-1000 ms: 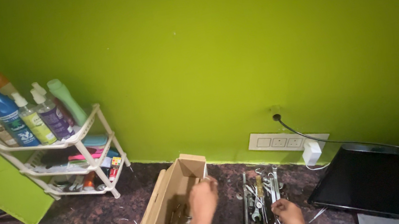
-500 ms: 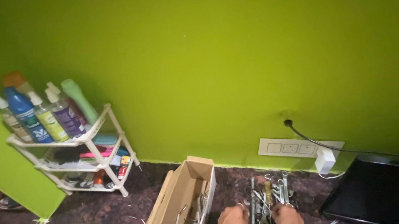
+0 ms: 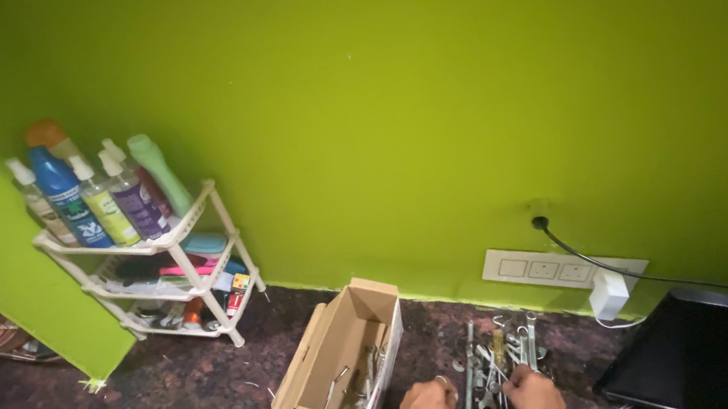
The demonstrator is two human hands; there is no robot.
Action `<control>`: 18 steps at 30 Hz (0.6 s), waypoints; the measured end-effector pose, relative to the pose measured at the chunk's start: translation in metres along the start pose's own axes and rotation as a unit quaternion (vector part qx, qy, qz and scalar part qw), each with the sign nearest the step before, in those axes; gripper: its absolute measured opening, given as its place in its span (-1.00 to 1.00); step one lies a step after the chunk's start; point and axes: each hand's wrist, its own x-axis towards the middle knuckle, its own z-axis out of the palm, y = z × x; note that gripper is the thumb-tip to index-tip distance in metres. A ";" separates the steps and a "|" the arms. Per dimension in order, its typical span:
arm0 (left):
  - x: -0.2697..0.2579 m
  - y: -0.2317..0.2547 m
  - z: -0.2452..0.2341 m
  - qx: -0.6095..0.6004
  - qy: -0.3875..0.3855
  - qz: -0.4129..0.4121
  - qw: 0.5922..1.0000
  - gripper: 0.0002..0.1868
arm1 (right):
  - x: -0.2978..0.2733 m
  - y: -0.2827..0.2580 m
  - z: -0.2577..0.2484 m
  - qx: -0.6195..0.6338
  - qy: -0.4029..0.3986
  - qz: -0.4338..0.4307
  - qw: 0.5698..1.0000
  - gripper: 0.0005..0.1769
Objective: The person sorts through a collection of metal wrenches on a countertop by hand, picking up individual wrenches, and placing them into a cardboard box.
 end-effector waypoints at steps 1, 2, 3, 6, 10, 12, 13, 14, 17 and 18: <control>0.000 0.002 -0.001 0.000 -0.002 0.001 1.000 -0.91 | 0.002 0.004 -0.004 0.031 0.005 -0.005 0.999 -0.64; 0.000 0.005 -0.002 0.002 -0.002 -0.003 1.000 -0.91 | 0.003 0.007 -0.007 0.062 0.011 -0.010 0.998 -0.65; 0.002 0.007 -0.002 0.005 -0.003 -0.005 1.000 -0.91 | 0.004 0.009 -0.009 0.063 0.012 -0.009 0.998 -0.65; 0.006 0.009 0.001 -0.007 0.004 -0.001 1.000 -0.90 | 0.005 0.017 -0.014 0.117 0.051 -0.041 0.991 -0.68; 0.018 0.005 0.015 -0.063 0.054 0.048 0.995 -0.84 | 0.004 0.021 -0.017 0.220 0.009 -0.088 0.972 -0.76; 0.028 0.000 0.028 -0.187 -0.029 -0.112 0.975 -0.73 | 0.001 0.022 -0.016 0.239 0.000 -0.107 0.965 -0.80; 0.033 -0.005 0.035 -0.188 -0.032 -0.109 0.976 -0.73 | 0.000 0.022 -0.015 0.295 -0.026 -0.147 0.944 -0.83; 0.040 -0.010 0.043 -0.283 -0.034 -0.131 0.949 -0.70 | -0.001 0.021 -0.014 0.349 -0.051 -0.187 0.917 -0.86; 0.048 -0.030 0.063 -0.410 -0.053 -0.144 0.899 -0.69 | -0.006 0.016 -0.015 0.398 -0.079 -0.292 0.866 -0.93; 0.049 -0.034 0.068 -0.444 -0.068 -0.137 0.883 -0.71 | -0.008 0.015 -0.015 0.398 -0.077 -0.292 0.866 -0.93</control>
